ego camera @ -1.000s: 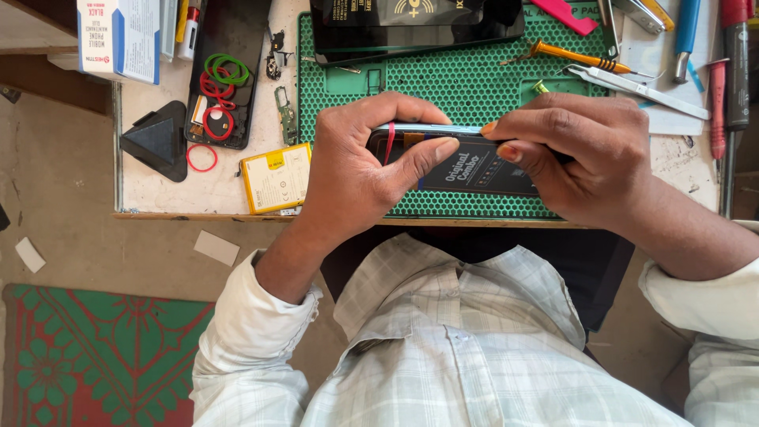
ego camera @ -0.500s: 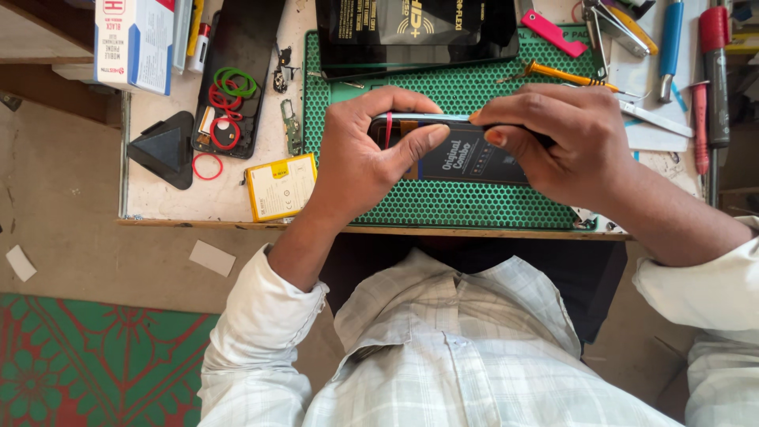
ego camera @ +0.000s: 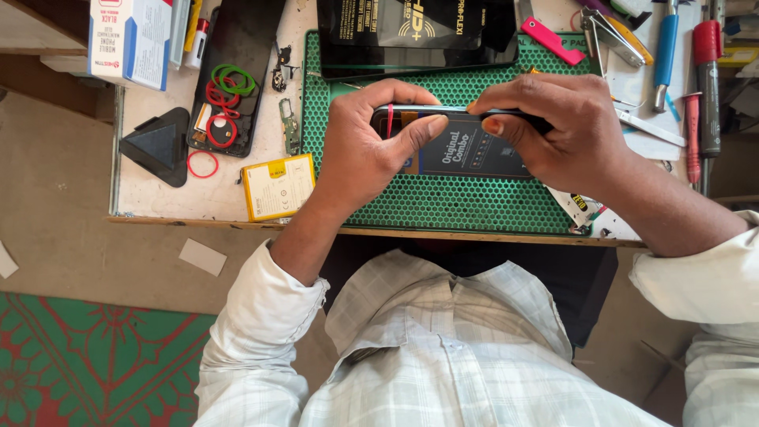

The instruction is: The person uses a green screwdriver to remove screws from a disassembled smartphone, then applies glue from a tube to the phone's internal frame. The person secures the phone with rubber bands and inspects the assembly.

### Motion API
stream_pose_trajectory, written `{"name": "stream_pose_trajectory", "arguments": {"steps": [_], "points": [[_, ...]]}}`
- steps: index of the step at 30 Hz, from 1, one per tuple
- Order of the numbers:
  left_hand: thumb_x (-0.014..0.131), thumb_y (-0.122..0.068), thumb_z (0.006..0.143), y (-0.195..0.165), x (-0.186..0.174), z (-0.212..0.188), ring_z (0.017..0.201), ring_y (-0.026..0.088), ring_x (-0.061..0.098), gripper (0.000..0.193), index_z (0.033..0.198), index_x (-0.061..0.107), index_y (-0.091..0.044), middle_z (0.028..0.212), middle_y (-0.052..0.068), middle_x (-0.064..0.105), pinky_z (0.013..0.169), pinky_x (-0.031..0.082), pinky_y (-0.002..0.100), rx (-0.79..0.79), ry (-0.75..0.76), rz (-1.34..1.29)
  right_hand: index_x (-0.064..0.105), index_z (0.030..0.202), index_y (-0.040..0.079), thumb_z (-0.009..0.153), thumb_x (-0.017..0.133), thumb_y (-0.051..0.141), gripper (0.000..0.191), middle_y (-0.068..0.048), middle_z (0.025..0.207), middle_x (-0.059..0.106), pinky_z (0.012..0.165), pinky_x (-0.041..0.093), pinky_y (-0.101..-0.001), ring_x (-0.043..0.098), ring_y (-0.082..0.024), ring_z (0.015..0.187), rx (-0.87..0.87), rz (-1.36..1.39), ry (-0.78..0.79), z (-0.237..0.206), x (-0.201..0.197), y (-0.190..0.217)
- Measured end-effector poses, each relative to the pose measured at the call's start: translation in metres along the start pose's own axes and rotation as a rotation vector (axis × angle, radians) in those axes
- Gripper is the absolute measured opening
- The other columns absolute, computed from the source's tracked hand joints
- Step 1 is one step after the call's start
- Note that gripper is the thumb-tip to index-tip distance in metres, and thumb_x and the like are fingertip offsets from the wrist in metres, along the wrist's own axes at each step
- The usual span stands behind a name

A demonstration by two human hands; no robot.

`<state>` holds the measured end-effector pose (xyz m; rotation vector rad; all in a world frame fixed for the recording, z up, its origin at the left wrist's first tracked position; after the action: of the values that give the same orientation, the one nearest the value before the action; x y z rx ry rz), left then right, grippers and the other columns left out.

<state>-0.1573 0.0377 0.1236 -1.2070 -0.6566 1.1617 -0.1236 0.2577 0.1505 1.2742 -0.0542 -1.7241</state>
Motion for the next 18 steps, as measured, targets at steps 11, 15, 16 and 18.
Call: {"name": "stream_pose_trajectory", "arguments": {"steps": [11, 15, 16, 18], "points": [[0.084, -0.023, 0.092, 0.0046, 0.0010, -0.0019, 0.079, 0.007, 0.070, 0.023, 0.104, 0.076, -0.005, 0.092, 0.003, 0.077, 0.071, 0.058, 0.023, -0.014, 0.007, 0.006, 0.072, 0.117, 0.002, 0.102, 0.075, 0.007, 0.016, -0.012, 0.096, 0.073, 0.066, 0.053, -0.0314, 0.072, -0.019, 0.080, 0.007, 0.011, 0.001, -0.0026, 0.0059, -0.0038], [0.084, -0.022, 0.092, 0.0064, 0.0000, -0.0015, 0.079, 0.007, 0.070, 0.023, 0.104, 0.076, -0.004, 0.092, 0.003, 0.077, 0.071, 0.058, 0.023, -0.012, 0.006, 0.014, 0.072, 0.118, 0.002, 0.104, 0.074, 0.007, 0.015, -0.012, 0.099, 0.074, 0.069, 0.054, -0.0318, 0.073, -0.020, 0.084, 0.008, 0.026, -0.001, -0.0040, 0.0066, -0.0040], [0.084, -0.022, 0.092, 0.0072, 0.0000, -0.0016, 0.078, 0.007, 0.070, 0.023, 0.103, 0.076, -0.005, 0.091, 0.003, 0.077, 0.070, 0.057, 0.023, -0.031, 0.008, 0.010, 0.071, 0.118, 0.002, 0.104, 0.074, 0.007, 0.015, -0.012, 0.100, 0.074, 0.070, 0.054, -0.0320, 0.073, -0.020, 0.085, 0.006, 0.027, -0.002, -0.0041, 0.0067, -0.0039], [0.084, -0.023, 0.092, 0.0074, 0.0000, -0.0015, 0.079, 0.007, 0.071, 0.023, 0.103, 0.076, -0.005, 0.091, 0.003, 0.077, 0.070, 0.058, 0.023, -0.034, 0.008, 0.017, 0.071, 0.117, 0.002, 0.104, 0.074, 0.007, 0.015, -0.013, 0.101, 0.074, 0.070, 0.055, -0.0323, 0.073, -0.021, 0.085, 0.003, 0.029, -0.003, -0.0039, 0.0068, -0.0036]]}}
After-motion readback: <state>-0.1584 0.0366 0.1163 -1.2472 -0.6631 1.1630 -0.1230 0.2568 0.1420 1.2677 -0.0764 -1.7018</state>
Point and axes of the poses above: each hand's wrist, its own z-axis towards the middle knuckle, its own x-axis out of the palm, y = z × x, the point moved 4 cm from there along z, towards the middle knuckle
